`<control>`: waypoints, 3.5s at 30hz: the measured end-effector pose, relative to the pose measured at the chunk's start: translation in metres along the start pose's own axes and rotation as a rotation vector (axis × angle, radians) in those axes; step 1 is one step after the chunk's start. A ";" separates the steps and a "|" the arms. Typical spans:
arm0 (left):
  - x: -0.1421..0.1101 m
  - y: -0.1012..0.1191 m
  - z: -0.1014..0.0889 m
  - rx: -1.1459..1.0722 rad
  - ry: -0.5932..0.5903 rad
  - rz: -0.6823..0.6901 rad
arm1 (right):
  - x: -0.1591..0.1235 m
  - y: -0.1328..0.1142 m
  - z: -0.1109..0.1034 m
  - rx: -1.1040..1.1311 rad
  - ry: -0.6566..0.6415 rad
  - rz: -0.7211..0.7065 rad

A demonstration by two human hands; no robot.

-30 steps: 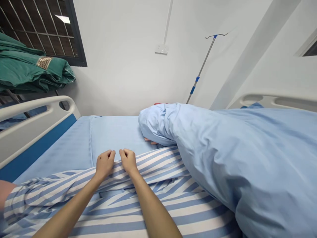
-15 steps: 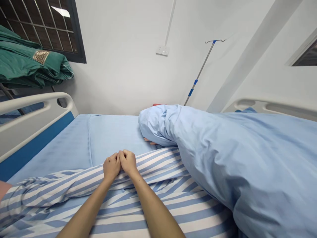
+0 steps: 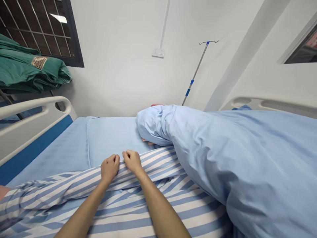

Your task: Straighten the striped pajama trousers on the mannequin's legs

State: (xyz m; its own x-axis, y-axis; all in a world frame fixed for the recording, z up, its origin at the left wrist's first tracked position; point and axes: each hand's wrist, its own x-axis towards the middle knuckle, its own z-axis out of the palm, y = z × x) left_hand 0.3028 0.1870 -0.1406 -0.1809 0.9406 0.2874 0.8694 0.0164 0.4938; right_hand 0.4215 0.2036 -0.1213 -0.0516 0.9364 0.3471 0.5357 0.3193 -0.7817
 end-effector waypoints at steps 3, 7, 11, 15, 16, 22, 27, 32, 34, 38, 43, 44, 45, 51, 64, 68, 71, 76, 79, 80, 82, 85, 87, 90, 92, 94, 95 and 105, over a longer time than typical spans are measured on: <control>0.000 0.000 0.001 -0.017 -0.021 -0.003 | -0.002 0.006 0.000 0.043 0.022 0.017; 0.005 0.006 -0.004 -0.082 -0.066 -0.040 | 0.000 0.006 -0.001 0.133 0.048 0.029; 0.017 0.029 -0.014 -0.341 -0.004 -0.034 | 0.003 0.006 -0.004 0.245 0.054 0.068; 0.020 0.049 -0.008 -0.644 0.056 -0.103 | 0.005 0.007 -0.005 0.329 0.071 0.104; 0.018 0.049 -0.003 -0.651 0.046 -0.119 | 0.005 0.007 -0.005 0.338 0.073 0.108; 0.002 0.038 0.021 -0.375 -0.002 -0.087 | 0.003 0.007 0.002 0.241 0.071 0.103; 0.001 0.037 0.017 -0.325 -0.046 -0.059 | -0.002 -0.005 -0.006 -0.011 0.085 0.043; 0.000 0.037 0.016 -0.308 -0.056 -0.019 | -0.003 -0.015 -0.026 -0.167 0.169 -0.127; 0.000 0.037 0.018 -0.301 -0.030 -0.015 | -0.001 -0.008 -0.027 -0.113 0.191 -0.052; -0.001 0.036 0.019 -0.319 -0.037 -0.037 | 0.004 0.014 -0.020 -0.070 0.154 0.058; 0.008 0.044 0.010 -0.405 -0.061 -0.067 | 0.007 0.020 -0.017 0.045 0.183 0.087; 0.011 0.049 0.008 -0.450 -0.041 -0.078 | 0.008 0.020 -0.018 0.077 0.180 0.097; 0.014 0.055 0.006 -0.514 -0.014 -0.088 | 0.009 0.020 -0.020 0.109 0.177 0.106; 0.017 0.082 0.020 -0.745 0.024 -0.183 | 0.012 0.021 -0.024 0.200 0.166 0.143; 0.004 0.080 0.032 -0.388 -0.052 -0.079 | 0.017 0.032 -0.062 0.061 0.153 0.044; 0.012 0.098 0.027 -0.583 -0.056 -0.100 | 0.018 0.046 -0.058 0.081 0.171 0.084; 0.019 0.121 0.029 -0.927 0.010 -0.200 | 0.022 0.049 -0.059 0.237 0.168 0.132; 0.017 0.133 0.048 -0.769 0.011 -0.149 | 0.023 0.041 -0.071 0.119 0.255 0.122; 0.012 0.126 0.057 -0.610 -0.053 -0.069 | 0.019 0.035 -0.082 -0.238 0.266 -0.016; 0.011 0.124 0.058 -0.586 -0.078 -0.061 | 0.018 0.035 -0.085 -0.328 0.261 -0.051; 0.009 0.123 0.059 -0.546 -0.103 -0.056 | 0.016 0.041 -0.089 -0.399 0.264 -0.040; 0.009 0.124 0.054 -0.519 -0.106 -0.062 | 0.016 0.055 -0.089 -0.312 0.277 0.090; 0.010 0.129 0.049 -0.552 -0.132 -0.045 | 0.017 0.062 -0.087 -0.232 0.281 0.138; 0.012 0.142 0.041 -0.741 -0.105 -0.057 | 0.019 0.066 -0.087 -0.116 0.282 0.140; 0.013 0.152 0.040 -0.884 -0.062 -0.086 | 0.021 0.066 -0.088 -0.002 0.278 0.144; 0.013 0.157 0.045 -0.892 -0.076 -0.091 | 0.023 0.066 -0.092 0.145 0.287 0.170; 0.013 0.157 0.049 -0.838 -0.097 -0.078 | 0.024 0.065 -0.094 0.204 0.308 0.198; 0.004 0.142 0.064 -0.431 -0.165 0.054 | 0.011 0.051 -0.129 -0.339 0.633 0.009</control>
State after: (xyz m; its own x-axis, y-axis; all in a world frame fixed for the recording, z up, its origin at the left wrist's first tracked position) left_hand 0.4556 0.2146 -0.1220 -0.0348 0.9782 0.2050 0.5990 -0.1438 0.7877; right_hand 0.5566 0.2119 -0.0907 0.3977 0.6423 0.6552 0.7712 0.1528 -0.6179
